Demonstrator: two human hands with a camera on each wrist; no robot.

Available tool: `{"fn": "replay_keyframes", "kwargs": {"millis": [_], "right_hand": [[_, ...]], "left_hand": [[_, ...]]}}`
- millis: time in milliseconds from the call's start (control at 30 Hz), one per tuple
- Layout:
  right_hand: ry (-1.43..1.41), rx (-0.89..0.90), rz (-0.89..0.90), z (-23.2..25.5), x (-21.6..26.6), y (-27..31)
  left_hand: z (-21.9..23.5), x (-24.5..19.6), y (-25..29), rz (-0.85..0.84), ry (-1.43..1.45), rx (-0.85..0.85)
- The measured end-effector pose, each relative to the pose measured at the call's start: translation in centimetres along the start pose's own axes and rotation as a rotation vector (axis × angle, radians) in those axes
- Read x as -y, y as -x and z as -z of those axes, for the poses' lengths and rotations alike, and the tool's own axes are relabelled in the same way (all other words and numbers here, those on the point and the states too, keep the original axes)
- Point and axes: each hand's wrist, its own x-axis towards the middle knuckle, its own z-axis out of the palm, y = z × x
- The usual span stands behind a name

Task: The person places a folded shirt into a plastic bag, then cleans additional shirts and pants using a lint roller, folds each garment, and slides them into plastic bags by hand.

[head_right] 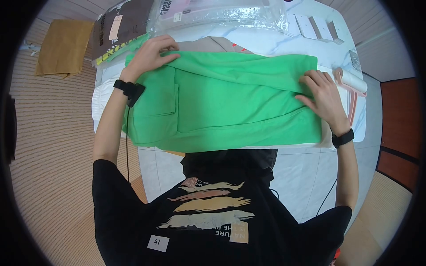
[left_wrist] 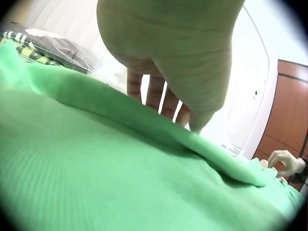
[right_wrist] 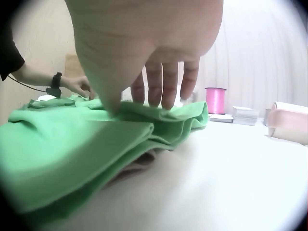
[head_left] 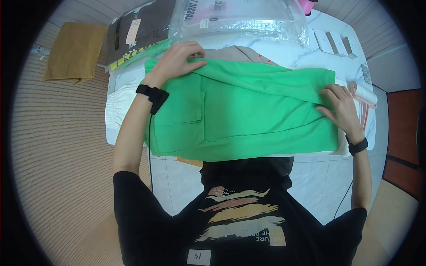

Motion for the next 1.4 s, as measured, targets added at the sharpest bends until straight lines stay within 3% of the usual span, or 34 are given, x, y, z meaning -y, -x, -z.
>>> {"fn": "replay_keyframes", "kwargs": {"millis": [67,133,267,333,433,567,633,667,733,767,833,867,900,933,1067,1133,1267,1333,1400], "right_hand": [[-0.098,-0.003,-0.023,-0.8,-0.3,-0.2],[-0.174,-0.018,-0.067,-1.1,-0.4,-1.5],[-0.119,-0.084,-0.092,-3.0,-0.2,-5.0],[-0.005,-0.150,0.074,-4.1,-0.4,-6.5],[0.119,0.014,0.091,-4.9,-0.8,-7.6],[0.132,0.011,0.100,-4.0,-1.0,-8.2],[0.030,-0.060,0.025,-3.8,-2.1,-8.4],[-0.002,-0.066,-0.032,-3.4,-2.2,-8.6],[-0.058,-0.030,-0.120,-4.3,-3.0,-9.1],[-0.116,0.003,-0.199,-4.8,-3.2,-9.1],[-0.061,-0.082,-0.142,-5.4,-2.8,-8.7],[-0.014,-0.167,-0.081,-5.4,-2.5,-8.6],[-0.015,-0.164,-0.081,-5.0,-2.4,-8.1],[-0.023,-0.108,-0.005,-3.4,-1.6,-7.6],[0.033,-0.032,0.184,-2.4,0.8,-5.4],[0.044,-0.005,0.173,-2.6,1.4,-5.4],[0.095,0.077,0.150,-4.0,2.1,-6.2],[0.013,0.029,0.150,-4.3,2.3,-6.8],[-0.054,-0.003,0.132,-4.3,2.2,-7.0]], "left_hand": [[-0.6,-0.1,0.1,-0.071,-0.027,0.021],[-1.3,0.3,-0.2,-0.232,-0.229,0.065],[-1.6,0.2,-0.7,-0.248,-0.246,0.092],[-1.6,0.3,-0.5,-0.158,-0.261,0.149],[-2.4,0.5,-0.2,-0.074,-0.213,0.106],[-2.8,0.8,-0.4,-0.077,-0.331,0.173],[-2.5,0.3,-0.9,-0.228,-0.361,0.004],[-2.3,0.0,-1.2,-0.234,-0.358,0.004],[-2.1,-0.5,-1.7,0.005,-0.382,-0.098],[-2.6,-0.3,-1.7,0.003,-0.377,-0.099],[-3.3,-0.2,-1.9,0.135,-0.353,0.017],[-3.4,-0.5,-1.8,0.135,-0.351,0.016],[-3.6,-0.8,-1.3,0.027,-0.292,-0.116],[-3.6,-1.6,-0.8,-0.080,-0.231,-0.245],[-2.6,-6.1,0.9,-0.248,-0.258,-0.188],[-4.0,-7.3,1.3,-0.296,-0.281,-0.090],[-9.2,-11.9,-2.1,-0.236,-0.258,-0.133],[-9.7,-15.2,-4.8,-0.182,-0.330,-0.066],[-11.3,-16.8,-6.9,-0.149,-0.390,-0.104]]}}
